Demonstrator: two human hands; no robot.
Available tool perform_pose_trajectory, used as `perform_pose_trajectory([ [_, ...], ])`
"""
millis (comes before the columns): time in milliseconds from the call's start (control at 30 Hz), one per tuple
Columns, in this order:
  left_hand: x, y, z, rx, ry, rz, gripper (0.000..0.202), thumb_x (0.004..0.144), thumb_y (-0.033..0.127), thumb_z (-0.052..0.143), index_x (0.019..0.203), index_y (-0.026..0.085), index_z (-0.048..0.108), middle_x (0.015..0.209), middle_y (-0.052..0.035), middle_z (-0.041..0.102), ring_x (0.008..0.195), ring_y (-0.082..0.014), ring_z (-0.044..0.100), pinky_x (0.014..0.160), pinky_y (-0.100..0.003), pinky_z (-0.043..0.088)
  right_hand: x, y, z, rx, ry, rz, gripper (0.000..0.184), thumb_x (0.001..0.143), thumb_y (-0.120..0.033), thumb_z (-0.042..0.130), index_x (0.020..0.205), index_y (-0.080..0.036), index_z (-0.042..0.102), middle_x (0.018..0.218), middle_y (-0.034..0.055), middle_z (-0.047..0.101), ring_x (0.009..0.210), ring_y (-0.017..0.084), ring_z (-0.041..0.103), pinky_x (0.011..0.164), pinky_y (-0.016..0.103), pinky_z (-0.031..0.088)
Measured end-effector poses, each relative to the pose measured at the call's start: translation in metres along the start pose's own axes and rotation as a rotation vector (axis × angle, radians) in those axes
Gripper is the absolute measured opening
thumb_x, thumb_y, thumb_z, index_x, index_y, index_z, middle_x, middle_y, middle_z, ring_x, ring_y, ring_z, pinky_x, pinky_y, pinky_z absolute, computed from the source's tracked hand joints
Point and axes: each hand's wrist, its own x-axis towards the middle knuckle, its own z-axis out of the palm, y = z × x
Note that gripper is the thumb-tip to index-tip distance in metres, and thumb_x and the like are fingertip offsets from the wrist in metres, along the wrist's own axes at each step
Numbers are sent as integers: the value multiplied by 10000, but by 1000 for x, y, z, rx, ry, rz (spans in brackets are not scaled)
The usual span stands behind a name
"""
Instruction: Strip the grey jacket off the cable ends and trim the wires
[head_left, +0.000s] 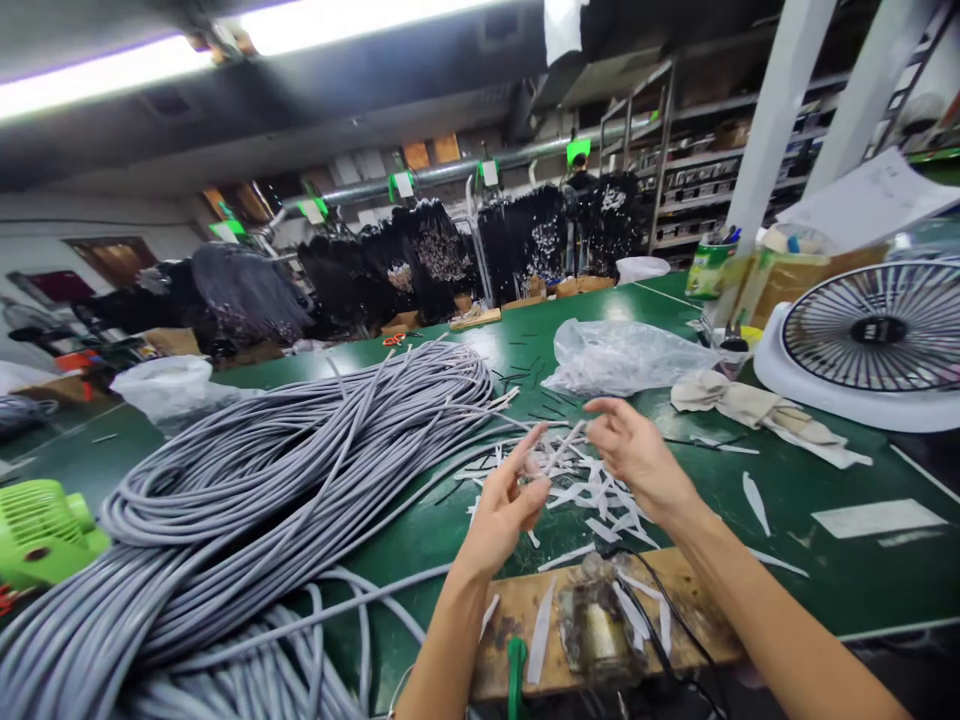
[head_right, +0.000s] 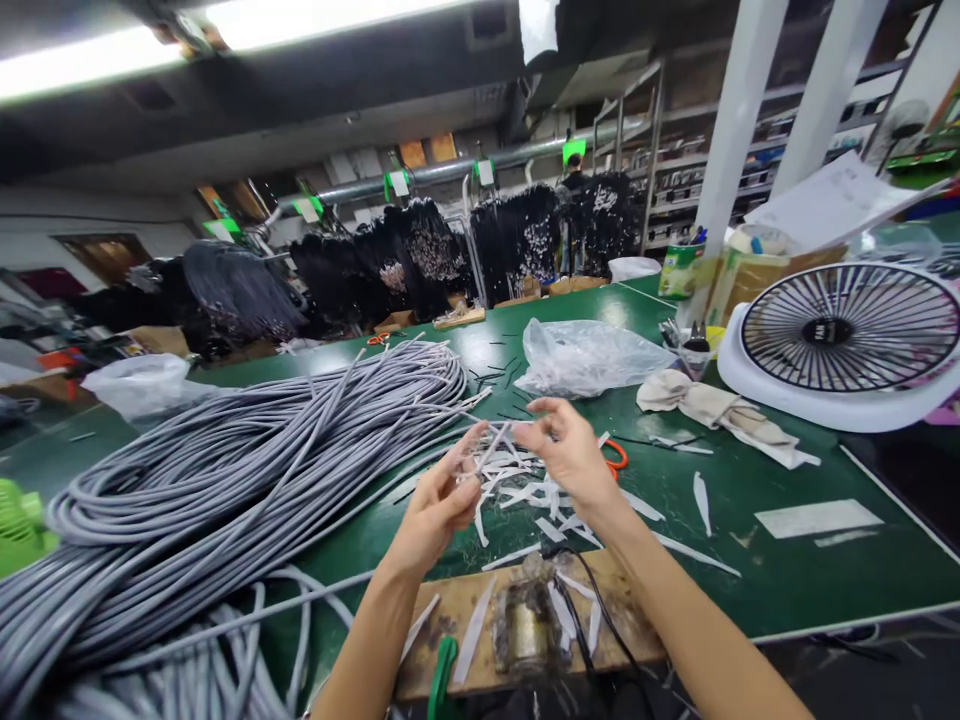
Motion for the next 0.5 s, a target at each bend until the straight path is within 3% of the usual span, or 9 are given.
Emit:
perform_pose_trajectory([
  [100, -1, 0, 1, -129, -8, 3, 629, 765, 346, 579, 1331, 227, 331, 567, 64, 345, 413, -24, 173, 361, -153, 99, -6, 0, 9, 120, -319, 228, 592, 574, -324, 740, 1080, -178, 468, 814, 17, 605, 409, 2, 361, 339, 146, 189],
  [167, -2, -1, 2, -149, -11, 4, 679, 774, 335, 575, 1361, 212, 258, 526, 66, 362, 410, -30, 176, 352, -143, 92, -9, 0, 13, 180, -397, 278, 676, 548, -258, 756, 1142, -185, 440, 921, 63, 628, 460, 21, 451, 356, 139, 227],
  [267, -2, -3, 3, -153, -38, -5, 744, 776, 332, 575, 1386, 211, 166, 504, 69, 375, 401, -32, 193, 340, -132, 104, -10, 1, 16, 236, -344, 228, 662, 548, -212, 755, 1141, -195, 462, 915, 59, 651, 463, 31, 483, 366, 141, 249],
  [367, -2, -5, 4, -139, -37, -17, 761, 774, 351, 577, 1389, 206, 152, 474, 83, 344, 383, -29, 190, 334, -125, 116, -9, 5, 17, 219, -232, 197, 577, 534, -209, 766, 1059, -168, 530, 697, 3, 661, 372, 14, 401, 351, 149, 228],
  [433, 0, -7, 6, -123, 8, -11, 716, 763, 364, 590, 1367, 200, 244, 455, 98, 280, 374, -23, 172, 338, -123, 124, -9, 7, 18, 211, -155, 184, 513, 505, -193, 777, 968, -147, 560, 590, -23, 634, 391, 31, 432, 370, 152, 261],
  [500, 2, -9, 9, -97, 86, 0, 575, 762, 389, 585, 1272, 171, 434, 446, 101, 225, 368, -15, 155, 343, -125, 121, -10, 9, 19, 225, -127, 143, 471, 485, -172, 780, 903, -146, 566, 579, -31, 624, 445, 50, 484, 406, 155, 303],
])
